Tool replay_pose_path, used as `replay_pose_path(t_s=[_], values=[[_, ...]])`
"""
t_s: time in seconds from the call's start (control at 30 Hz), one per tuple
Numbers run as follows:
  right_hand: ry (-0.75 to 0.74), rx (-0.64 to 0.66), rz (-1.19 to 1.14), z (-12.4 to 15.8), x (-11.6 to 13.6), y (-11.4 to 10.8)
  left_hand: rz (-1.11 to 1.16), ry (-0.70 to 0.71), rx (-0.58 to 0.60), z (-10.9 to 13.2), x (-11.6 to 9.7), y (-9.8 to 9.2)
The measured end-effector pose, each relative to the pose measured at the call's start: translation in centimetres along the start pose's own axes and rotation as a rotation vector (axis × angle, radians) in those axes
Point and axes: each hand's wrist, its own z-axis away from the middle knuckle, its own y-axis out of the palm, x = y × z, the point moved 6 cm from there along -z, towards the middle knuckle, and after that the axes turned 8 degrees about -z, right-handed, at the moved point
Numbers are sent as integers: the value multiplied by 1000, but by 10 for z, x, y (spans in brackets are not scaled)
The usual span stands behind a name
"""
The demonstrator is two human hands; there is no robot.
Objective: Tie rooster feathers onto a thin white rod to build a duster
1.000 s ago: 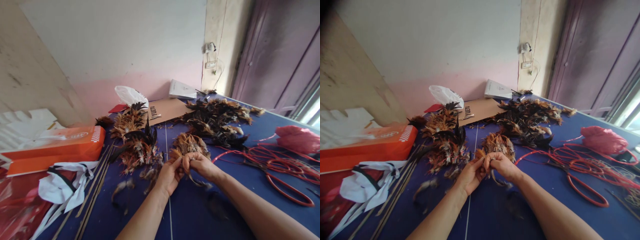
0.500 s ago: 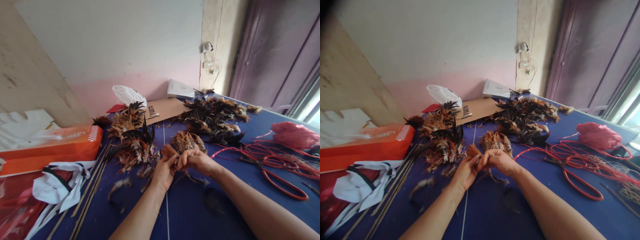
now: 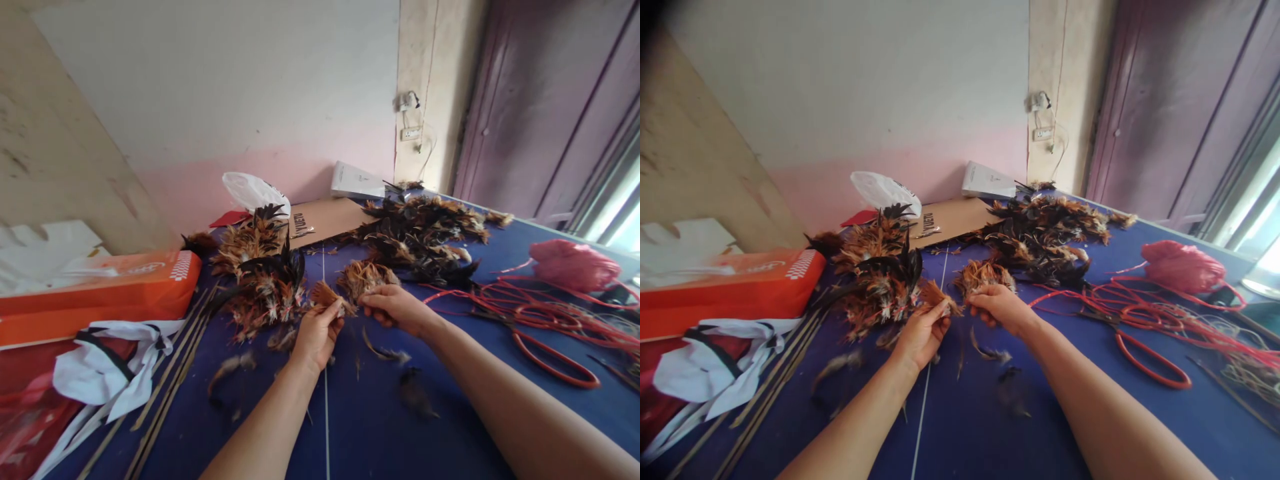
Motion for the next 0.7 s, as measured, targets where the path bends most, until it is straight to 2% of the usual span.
replay_pose_path(t_s=[0.07, 0.13, 0.4, 0.7], values=[[54, -36, 197, 0, -5, -1, -28, 24, 18, -1, -1, 0], [99, -31, 283, 0, -8, 0, -59, 50, 26, -2, -3, -1], [167, 63, 185, 4, -10, 7, -216, 97, 89, 3, -2, 6], [144, 175, 210, 7, -13, 16, -320, 168, 135, 4, -4, 8]])
